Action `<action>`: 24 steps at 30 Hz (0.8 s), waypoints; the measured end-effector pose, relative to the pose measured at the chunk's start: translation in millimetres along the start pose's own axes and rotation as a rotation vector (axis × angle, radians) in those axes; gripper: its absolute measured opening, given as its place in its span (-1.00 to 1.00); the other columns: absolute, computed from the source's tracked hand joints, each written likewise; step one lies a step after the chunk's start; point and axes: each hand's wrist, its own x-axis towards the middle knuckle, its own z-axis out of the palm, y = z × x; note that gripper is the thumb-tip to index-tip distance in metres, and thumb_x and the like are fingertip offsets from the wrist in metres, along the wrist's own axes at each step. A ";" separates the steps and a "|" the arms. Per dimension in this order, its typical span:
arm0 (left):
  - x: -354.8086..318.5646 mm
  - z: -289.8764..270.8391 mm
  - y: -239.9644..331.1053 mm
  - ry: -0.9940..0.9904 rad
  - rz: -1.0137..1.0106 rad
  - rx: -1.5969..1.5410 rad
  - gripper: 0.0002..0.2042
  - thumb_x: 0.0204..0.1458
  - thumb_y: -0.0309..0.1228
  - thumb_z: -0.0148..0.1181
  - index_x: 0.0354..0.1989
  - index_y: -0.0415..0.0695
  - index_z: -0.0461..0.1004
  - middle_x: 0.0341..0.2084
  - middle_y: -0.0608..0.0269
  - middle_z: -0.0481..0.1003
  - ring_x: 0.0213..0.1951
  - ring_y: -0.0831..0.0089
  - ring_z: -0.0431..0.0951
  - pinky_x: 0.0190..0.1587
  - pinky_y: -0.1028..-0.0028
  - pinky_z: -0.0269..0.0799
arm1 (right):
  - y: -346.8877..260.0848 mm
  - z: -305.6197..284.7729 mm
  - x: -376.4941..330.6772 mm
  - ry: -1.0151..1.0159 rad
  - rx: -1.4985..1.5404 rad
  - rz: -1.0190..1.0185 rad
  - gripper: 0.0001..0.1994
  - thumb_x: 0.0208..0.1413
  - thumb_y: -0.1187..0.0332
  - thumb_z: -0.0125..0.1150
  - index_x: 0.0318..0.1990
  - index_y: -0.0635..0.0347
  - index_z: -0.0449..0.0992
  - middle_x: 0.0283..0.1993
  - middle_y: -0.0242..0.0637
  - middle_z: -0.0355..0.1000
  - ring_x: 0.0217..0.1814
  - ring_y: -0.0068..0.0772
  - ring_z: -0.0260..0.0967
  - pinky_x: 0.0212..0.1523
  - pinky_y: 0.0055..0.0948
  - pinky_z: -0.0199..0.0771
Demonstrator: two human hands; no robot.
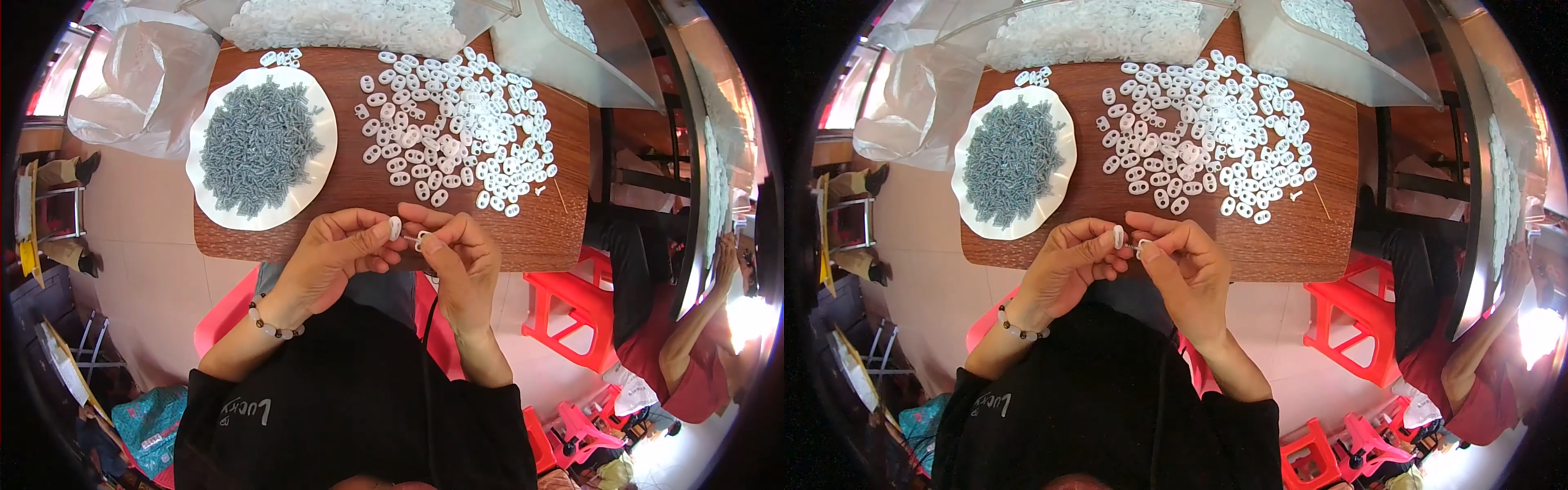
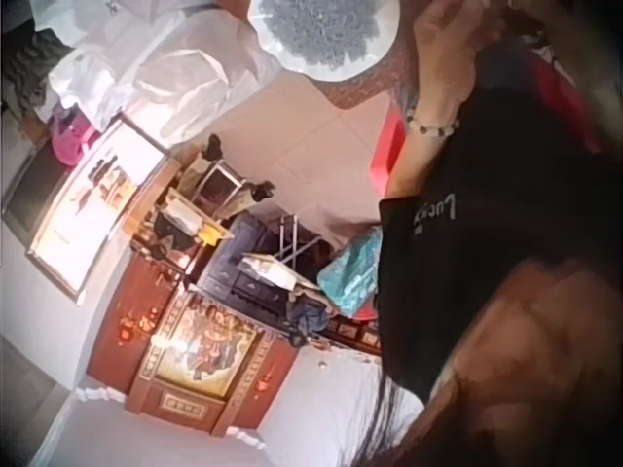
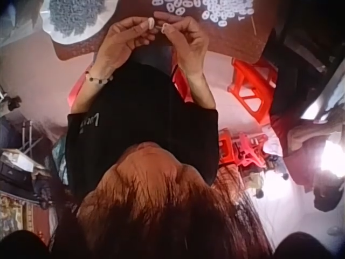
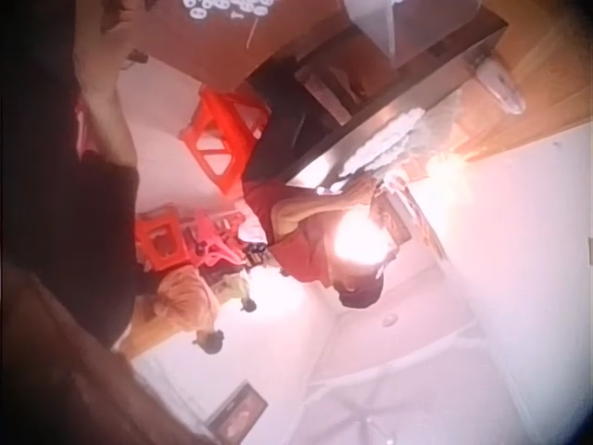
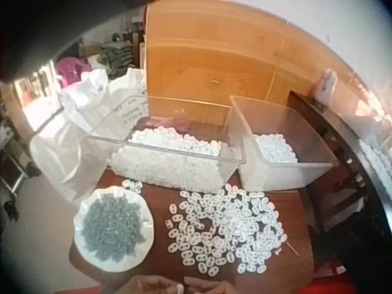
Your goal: Manually assembling small white plastic components by inserting tiny metal pins into them.
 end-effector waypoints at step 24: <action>1.7 -2.0 -4.4 0.024 0.020 -0.003 -0.85 0.13 -0.37 0.15 -0.24 -0.18 0.51 -0.37 0.29 0.56 -0.37 0.64 0.52 -0.30 0.66 0.44 | 7.0 3.3 -0.4 0.028 0.015 -0.019 -0.93 0.16 0.55 0.04 -0.37 0.32 0.34 0.03 0.22 0.37 -0.05 -0.27 0.46 0.00 -0.32 0.49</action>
